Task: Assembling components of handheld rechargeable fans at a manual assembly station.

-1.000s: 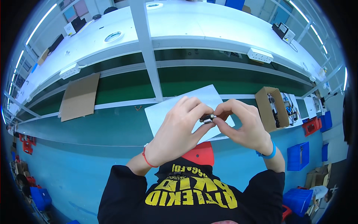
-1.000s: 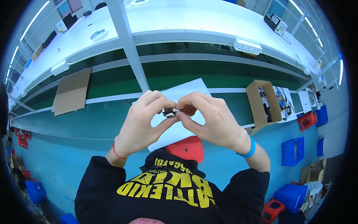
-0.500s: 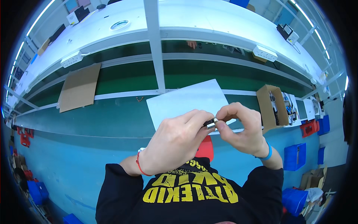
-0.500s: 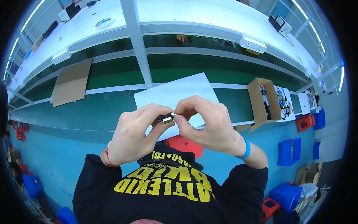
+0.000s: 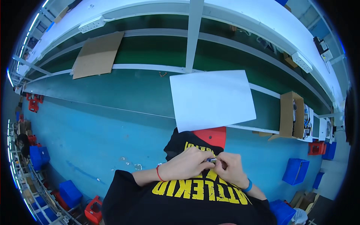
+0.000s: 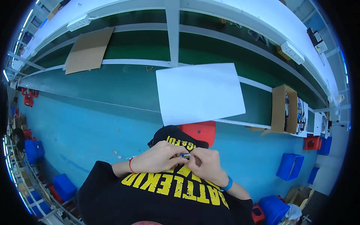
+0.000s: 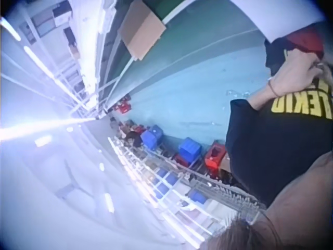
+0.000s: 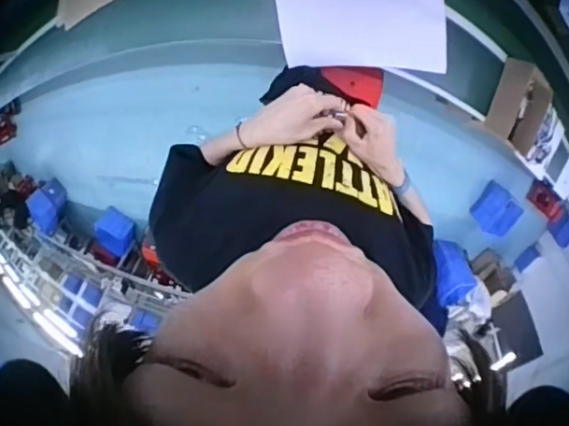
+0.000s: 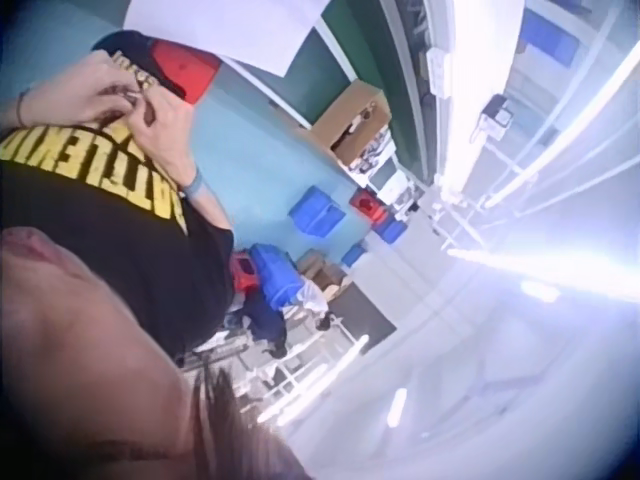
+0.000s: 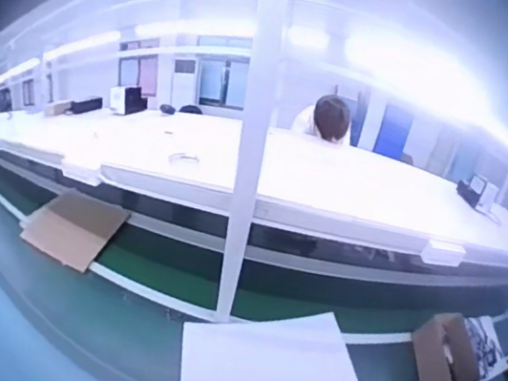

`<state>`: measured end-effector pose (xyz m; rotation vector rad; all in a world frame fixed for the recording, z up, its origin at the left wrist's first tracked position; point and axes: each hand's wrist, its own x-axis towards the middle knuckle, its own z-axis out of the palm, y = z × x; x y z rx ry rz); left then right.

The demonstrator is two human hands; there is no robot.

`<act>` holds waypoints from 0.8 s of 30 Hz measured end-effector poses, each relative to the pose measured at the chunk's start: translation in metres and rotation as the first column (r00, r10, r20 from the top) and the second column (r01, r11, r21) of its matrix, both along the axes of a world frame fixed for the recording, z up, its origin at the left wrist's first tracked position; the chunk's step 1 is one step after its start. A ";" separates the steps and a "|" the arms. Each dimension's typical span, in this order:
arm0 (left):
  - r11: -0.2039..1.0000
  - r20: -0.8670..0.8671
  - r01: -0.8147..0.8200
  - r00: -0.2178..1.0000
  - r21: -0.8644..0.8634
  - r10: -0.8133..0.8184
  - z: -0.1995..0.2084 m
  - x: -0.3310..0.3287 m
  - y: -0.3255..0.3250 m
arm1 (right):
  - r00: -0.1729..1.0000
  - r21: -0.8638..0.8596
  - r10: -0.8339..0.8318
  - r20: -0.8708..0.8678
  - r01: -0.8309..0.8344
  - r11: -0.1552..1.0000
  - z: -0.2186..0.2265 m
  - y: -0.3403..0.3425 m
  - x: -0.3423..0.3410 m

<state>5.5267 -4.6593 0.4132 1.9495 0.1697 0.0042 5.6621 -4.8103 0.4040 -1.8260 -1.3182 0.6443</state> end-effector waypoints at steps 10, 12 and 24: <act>0.922 -0.297 -0.070 0.954 -0.381 -0.050 0.006 0.001 0.007 | 0.996 0.017 -0.069 -0.053 0.070 0.997 -0.005 -0.001 -0.006; 0.871 -0.346 -0.132 0.937 -0.474 -0.046 0.006 -0.005 0.005 | 0.995 0.027 -0.062 -0.076 0.064 0.998 -0.006 0.001 -0.006; 0.850 -0.251 -0.030 0.960 -0.526 -0.121 -0.004 -0.002 0.012 | 0.989 0.016 -0.022 0.149 0.020 1.000 -0.005 0.009 -0.003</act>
